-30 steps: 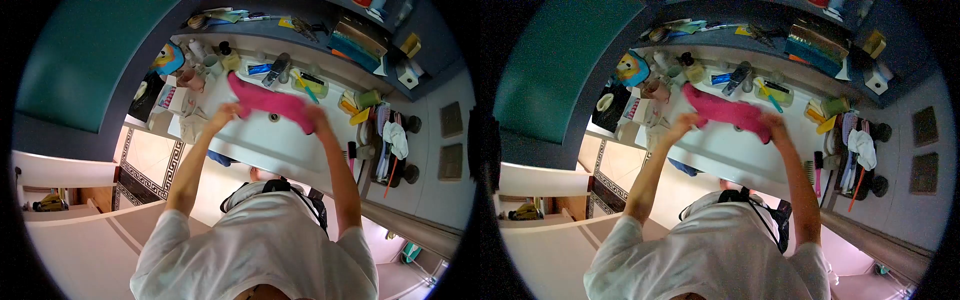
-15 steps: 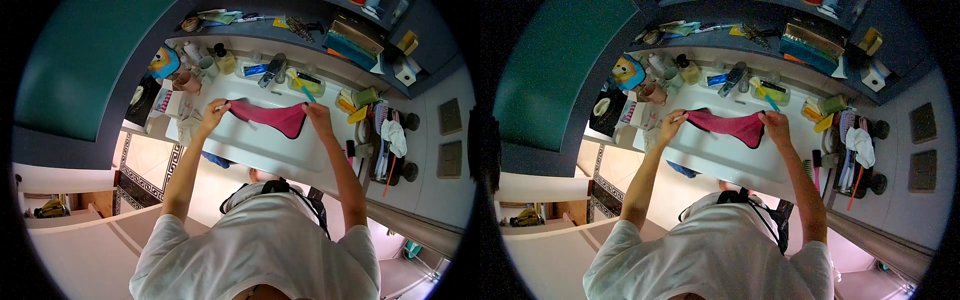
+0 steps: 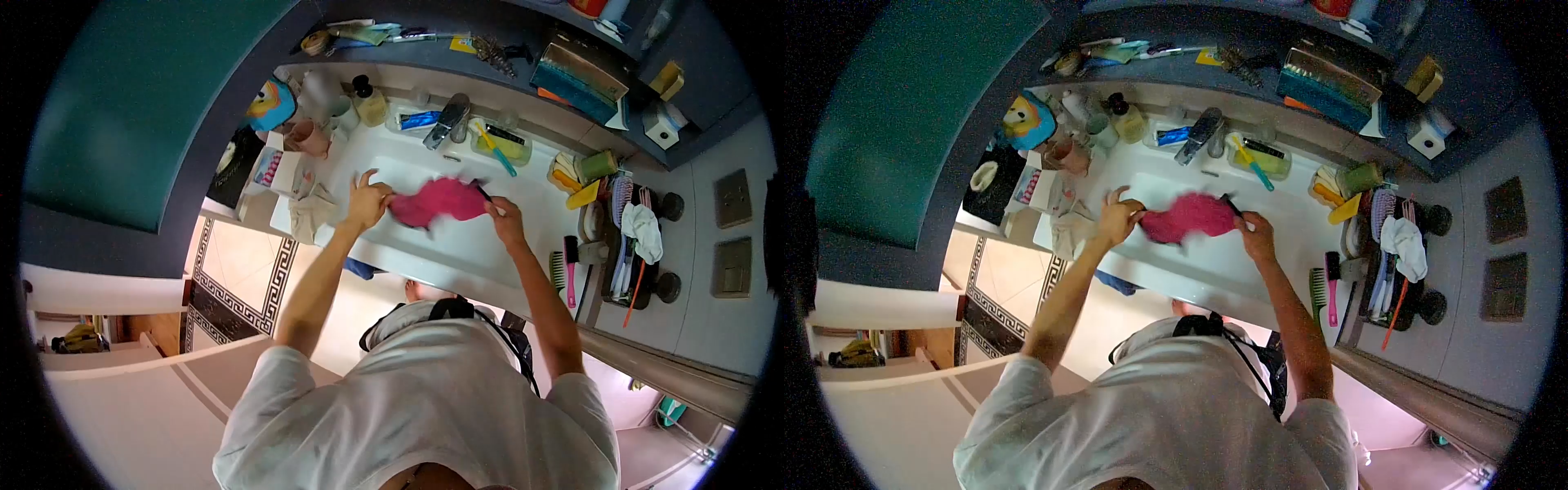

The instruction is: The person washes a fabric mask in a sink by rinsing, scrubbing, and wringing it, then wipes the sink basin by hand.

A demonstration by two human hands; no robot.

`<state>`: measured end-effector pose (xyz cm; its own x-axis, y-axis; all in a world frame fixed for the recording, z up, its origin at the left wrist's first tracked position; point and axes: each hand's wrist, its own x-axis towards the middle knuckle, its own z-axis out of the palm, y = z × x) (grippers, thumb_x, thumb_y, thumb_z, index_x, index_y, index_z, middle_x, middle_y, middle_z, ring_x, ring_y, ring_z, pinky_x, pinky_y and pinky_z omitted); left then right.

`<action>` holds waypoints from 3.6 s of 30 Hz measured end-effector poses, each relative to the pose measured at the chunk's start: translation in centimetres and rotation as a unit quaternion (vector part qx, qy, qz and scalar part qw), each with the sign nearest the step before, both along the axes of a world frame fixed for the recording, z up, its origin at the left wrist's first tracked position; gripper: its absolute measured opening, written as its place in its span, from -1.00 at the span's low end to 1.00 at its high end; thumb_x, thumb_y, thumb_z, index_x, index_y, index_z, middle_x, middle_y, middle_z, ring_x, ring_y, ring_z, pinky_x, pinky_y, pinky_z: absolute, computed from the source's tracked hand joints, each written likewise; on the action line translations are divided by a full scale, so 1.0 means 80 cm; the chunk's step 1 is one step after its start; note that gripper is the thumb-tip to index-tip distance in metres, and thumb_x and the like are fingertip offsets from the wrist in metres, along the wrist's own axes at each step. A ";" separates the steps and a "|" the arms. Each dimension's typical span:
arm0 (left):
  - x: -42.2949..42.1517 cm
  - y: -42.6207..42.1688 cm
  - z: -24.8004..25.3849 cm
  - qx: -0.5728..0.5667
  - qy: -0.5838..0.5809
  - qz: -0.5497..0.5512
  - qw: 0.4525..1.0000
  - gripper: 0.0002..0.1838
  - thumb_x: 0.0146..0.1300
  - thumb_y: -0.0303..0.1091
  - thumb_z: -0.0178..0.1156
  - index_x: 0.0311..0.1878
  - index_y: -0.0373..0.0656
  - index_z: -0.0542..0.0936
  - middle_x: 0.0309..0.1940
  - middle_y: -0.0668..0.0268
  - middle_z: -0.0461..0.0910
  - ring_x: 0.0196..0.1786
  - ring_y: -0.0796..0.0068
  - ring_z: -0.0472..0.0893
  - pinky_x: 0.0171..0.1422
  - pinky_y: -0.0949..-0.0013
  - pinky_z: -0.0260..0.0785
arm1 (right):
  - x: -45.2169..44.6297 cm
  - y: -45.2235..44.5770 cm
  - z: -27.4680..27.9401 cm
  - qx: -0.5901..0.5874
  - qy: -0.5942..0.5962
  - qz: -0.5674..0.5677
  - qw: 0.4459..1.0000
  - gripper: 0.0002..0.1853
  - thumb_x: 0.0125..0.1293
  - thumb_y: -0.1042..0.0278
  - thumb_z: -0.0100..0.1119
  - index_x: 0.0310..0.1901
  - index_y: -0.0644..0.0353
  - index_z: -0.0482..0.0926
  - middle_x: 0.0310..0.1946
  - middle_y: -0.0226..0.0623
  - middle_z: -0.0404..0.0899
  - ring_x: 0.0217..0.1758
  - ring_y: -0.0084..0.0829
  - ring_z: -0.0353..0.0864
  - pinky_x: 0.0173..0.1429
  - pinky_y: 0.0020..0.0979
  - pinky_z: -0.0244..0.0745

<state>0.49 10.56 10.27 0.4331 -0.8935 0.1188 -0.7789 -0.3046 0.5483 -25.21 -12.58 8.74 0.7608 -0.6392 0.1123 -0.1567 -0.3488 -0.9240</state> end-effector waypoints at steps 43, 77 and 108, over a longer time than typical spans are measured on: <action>-0.025 0.131 -0.031 -0.288 0.508 0.366 0.725 -0.68 0.07 -0.52 0.32 -0.12 -0.14 0.46 -0.29 0.35 0.53 -0.30 0.50 0.55 -0.19 0.38 0.49 | 0.247 -0.060 0.077 -0.547 0.283 0.044 0.786 -0.33 0.17 0.13 0.20 0.19 0.47 0.30 0.23 0.21 0.26 0.35 0.05 0.19 0.41 -0.19 0.11; -0.061 0.091 -0.126 -0.146 0.081 0.469 0.867 -0.71 0.05 -0.35 0.28 -0.24 -0.25 0.41 -0.40 0.11 0.50 -0.32 0.08 0.48 -0.16 0.15 0.34 | 0.182 -0.022 -0.019 0.304 -0.074 -0.084 0.946 -0.71 0.32 0.30 0.07 -0.08 0.37 0.43 -0.06 0.00 0.47 0.03 -0.24 0.46 0.07 -0.29 0.41; -0.051 0.104 -0.143 -0.156 0.131 0.440 0.874 -0.75 0.07 -0.39 0.27 -0.27 -0.24 0.41 -0.45 0.15 0.47 -0.37 0.19 0.44 -0.23 0.19 0.28 | 0.209 0.047 -0.225 0.766 -0.198 -0.043 0.610 -0.78 0.26 0.36 0.16 -0.22 0.39 0.53 -0.27 -0.13 0.58 -0.10 -0.25 0.56 -0.02 -0.39 0.56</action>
